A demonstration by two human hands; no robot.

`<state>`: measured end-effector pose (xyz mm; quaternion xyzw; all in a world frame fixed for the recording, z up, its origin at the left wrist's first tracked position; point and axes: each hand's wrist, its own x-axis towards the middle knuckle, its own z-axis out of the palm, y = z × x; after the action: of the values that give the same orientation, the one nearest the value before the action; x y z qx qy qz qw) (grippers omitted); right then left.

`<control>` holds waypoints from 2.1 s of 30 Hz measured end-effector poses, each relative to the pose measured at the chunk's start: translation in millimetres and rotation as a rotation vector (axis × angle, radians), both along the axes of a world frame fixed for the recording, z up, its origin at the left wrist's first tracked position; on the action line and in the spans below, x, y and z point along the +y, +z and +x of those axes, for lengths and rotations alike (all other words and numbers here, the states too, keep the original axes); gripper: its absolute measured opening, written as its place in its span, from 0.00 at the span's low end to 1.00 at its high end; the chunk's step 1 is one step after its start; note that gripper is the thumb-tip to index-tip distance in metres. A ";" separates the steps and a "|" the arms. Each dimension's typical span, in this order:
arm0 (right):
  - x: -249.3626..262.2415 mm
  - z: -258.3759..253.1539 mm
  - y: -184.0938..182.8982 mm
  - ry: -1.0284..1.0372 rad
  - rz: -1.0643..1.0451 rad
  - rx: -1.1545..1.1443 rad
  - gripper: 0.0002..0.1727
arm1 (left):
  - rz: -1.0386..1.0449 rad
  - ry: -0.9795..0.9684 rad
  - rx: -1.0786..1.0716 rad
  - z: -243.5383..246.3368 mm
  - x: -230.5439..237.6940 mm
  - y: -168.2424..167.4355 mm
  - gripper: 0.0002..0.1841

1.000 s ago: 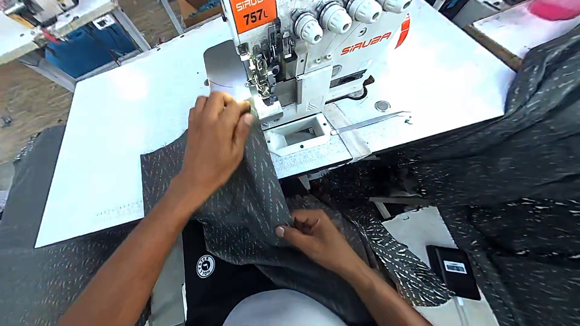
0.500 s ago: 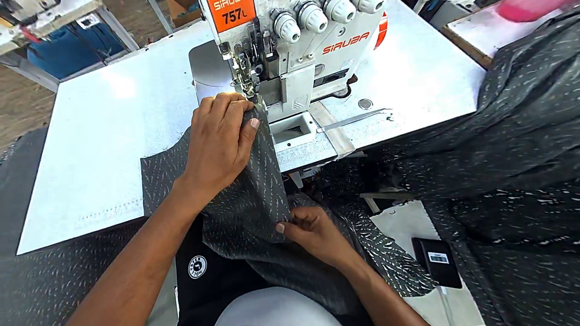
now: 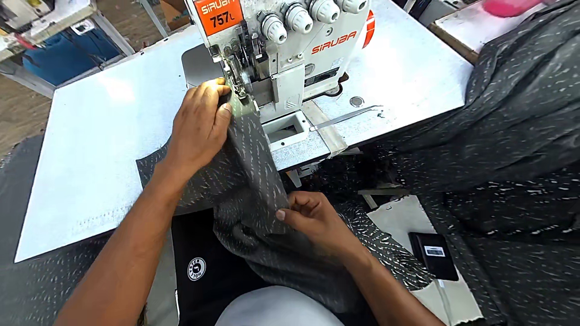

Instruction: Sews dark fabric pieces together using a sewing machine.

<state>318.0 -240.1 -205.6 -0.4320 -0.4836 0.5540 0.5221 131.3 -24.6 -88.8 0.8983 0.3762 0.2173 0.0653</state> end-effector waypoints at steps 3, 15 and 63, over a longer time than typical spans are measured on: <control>9.0 -0.6 7.6 -0.017 0.012 0.007 0.07 | -0.018 0.020 0.032 -1.5 25.9 1.8 0.25; -31.3 5.7 -23.4 0.062 -0.153 -0.016 0.06 | -0.177 0.274 -0.259 -105.2 -54.3 -45.3 0.24; 54.0 2.7 32.0 -0.068 0.149 -0.033 0.04 | -0.093 0.112 0.035 -22.8 3.4 -3.4 0.31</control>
<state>320.8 -186.1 -173.5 -0.4172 -0.5171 0.4913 0.5632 108.5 -21.2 -92.2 0.8755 0.4366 0.1873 0.0883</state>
